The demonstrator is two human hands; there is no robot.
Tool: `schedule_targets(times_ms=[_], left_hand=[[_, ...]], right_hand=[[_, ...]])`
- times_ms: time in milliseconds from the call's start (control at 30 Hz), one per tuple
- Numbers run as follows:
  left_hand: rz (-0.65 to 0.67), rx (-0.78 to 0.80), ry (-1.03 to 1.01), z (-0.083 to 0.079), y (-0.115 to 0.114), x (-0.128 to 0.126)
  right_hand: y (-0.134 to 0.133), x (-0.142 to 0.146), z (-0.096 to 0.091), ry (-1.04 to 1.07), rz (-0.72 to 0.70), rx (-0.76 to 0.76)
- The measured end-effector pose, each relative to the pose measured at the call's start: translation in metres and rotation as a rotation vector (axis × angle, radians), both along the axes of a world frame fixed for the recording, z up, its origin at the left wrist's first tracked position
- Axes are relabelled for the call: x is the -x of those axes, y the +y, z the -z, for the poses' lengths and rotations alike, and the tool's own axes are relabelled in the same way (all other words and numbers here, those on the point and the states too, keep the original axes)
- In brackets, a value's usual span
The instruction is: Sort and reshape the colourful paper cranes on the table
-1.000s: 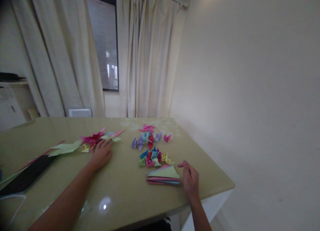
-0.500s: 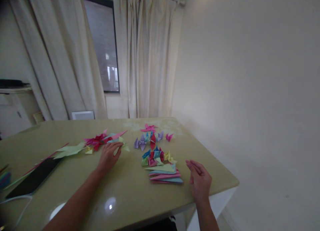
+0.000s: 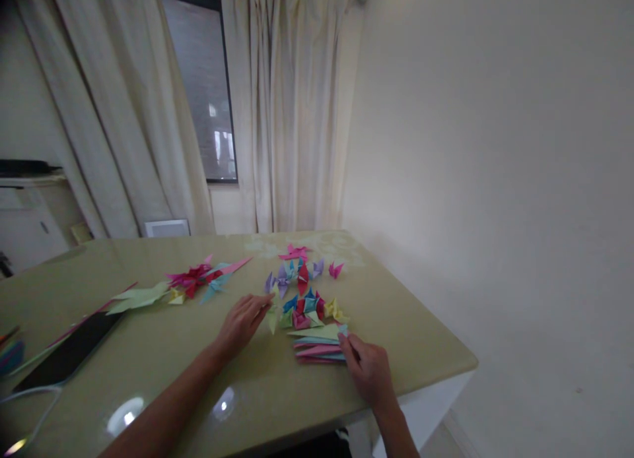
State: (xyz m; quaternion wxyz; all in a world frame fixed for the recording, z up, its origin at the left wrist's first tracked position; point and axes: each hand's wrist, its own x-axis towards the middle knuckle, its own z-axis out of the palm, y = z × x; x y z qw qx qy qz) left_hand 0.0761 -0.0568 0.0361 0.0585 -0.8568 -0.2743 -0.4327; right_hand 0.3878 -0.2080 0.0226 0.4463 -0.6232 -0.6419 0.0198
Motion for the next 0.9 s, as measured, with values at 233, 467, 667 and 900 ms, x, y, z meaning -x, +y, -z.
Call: schedule_targets(times_ms=[233,467,667,900], left_hand=[[0.12,-0.096,-0.006,-0.012,-0.022,-0.017],[0.053,0.061,-0.169,-0.011,-0.015,-0.008],[-0.095,0.277,-0.516,-0.015,0.003,0.008],[-0.115,0.473,-0.729,-0.021,0.012,0.02]], right_hand=[[0.01,0.044,-0.012,0.187,-0.199,-0.093],[0.105,0.138,-0.072,0.719,-0.269,-0.185],[0.19,0.186,-0.092,0.946,-0.133,-0.168],[0.155,0.199,-0.052,0.545,-0.335,-0.019]])
